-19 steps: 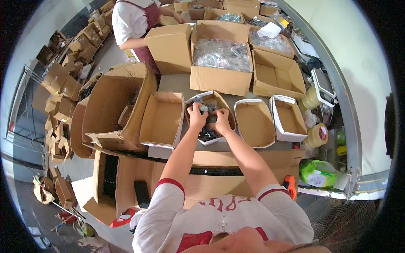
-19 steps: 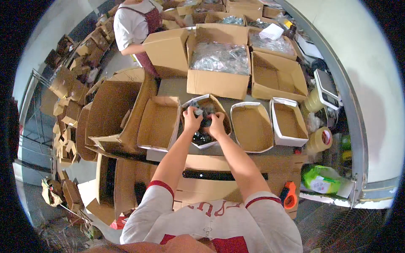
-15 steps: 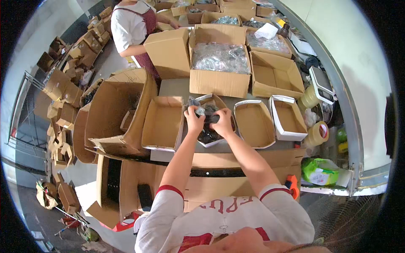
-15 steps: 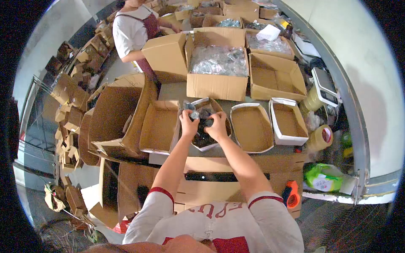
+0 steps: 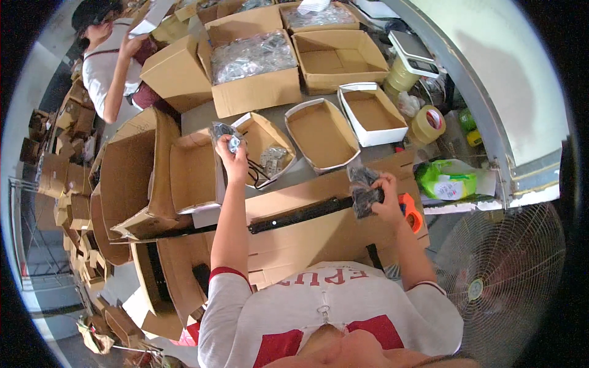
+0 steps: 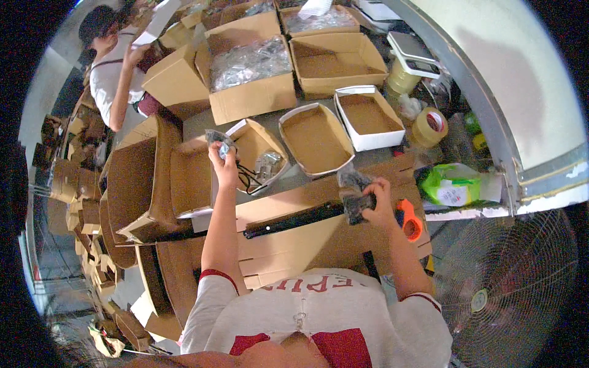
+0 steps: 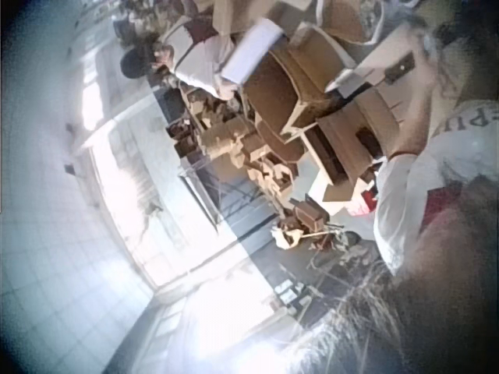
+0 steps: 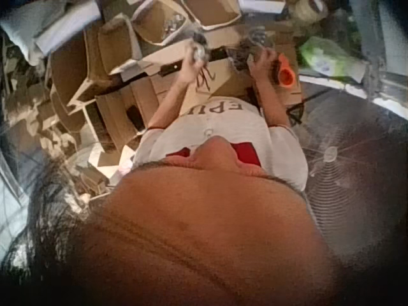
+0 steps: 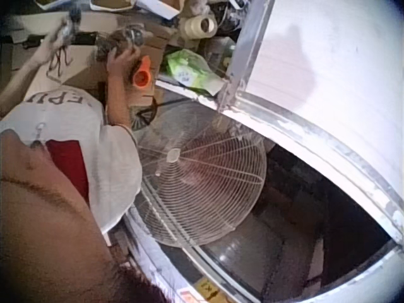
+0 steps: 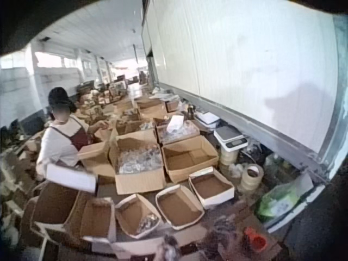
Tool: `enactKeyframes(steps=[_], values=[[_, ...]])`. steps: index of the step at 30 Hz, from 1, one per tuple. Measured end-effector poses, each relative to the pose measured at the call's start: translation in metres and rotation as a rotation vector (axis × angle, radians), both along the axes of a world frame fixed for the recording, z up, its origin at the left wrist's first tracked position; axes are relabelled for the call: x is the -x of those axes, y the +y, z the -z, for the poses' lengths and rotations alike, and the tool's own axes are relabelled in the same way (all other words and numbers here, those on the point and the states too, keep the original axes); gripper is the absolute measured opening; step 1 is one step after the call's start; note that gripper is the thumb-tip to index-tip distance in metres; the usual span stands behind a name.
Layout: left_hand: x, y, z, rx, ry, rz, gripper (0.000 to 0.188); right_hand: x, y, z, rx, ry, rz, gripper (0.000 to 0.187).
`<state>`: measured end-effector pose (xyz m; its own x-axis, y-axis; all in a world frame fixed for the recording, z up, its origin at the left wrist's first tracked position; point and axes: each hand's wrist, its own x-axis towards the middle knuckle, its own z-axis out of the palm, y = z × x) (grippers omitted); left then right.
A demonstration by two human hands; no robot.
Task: Gathering components and packaging them into cardboard boxes for shipping.
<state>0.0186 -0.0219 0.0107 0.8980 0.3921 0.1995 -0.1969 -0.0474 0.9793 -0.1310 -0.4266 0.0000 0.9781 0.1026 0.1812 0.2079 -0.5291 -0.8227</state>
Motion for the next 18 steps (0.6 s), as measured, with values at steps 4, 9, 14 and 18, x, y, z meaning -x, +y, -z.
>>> enactKeyframes(steps=[4, 9, 14, 18], values=[[0.019, -0.038, -0.037, -0.605, -0.210, 0.037, 0.039, 0.040, -0.002, 0.067, -0.036, 0.052, 0.162, 0.046], [0.072, -0.081, -0.059, -0.629, -0.234, 0.200, 0.038, 0.042, 0.019, 0.062, 0.187, -0.157, 0.164, 0.049], [0.173, -0.125, -0.017, 0.119, 0.303, 0.692, 0.034, 0.046, 0.006, 0.064, 0.061, -0.151, 0.264, 0.057], [0.236, -0.159, 0.007, -0.022, 0.305, 0.624, 0.037, 0.075, -0.016, 0.069, 0.114, -0.139, 0.351, 0.057]])
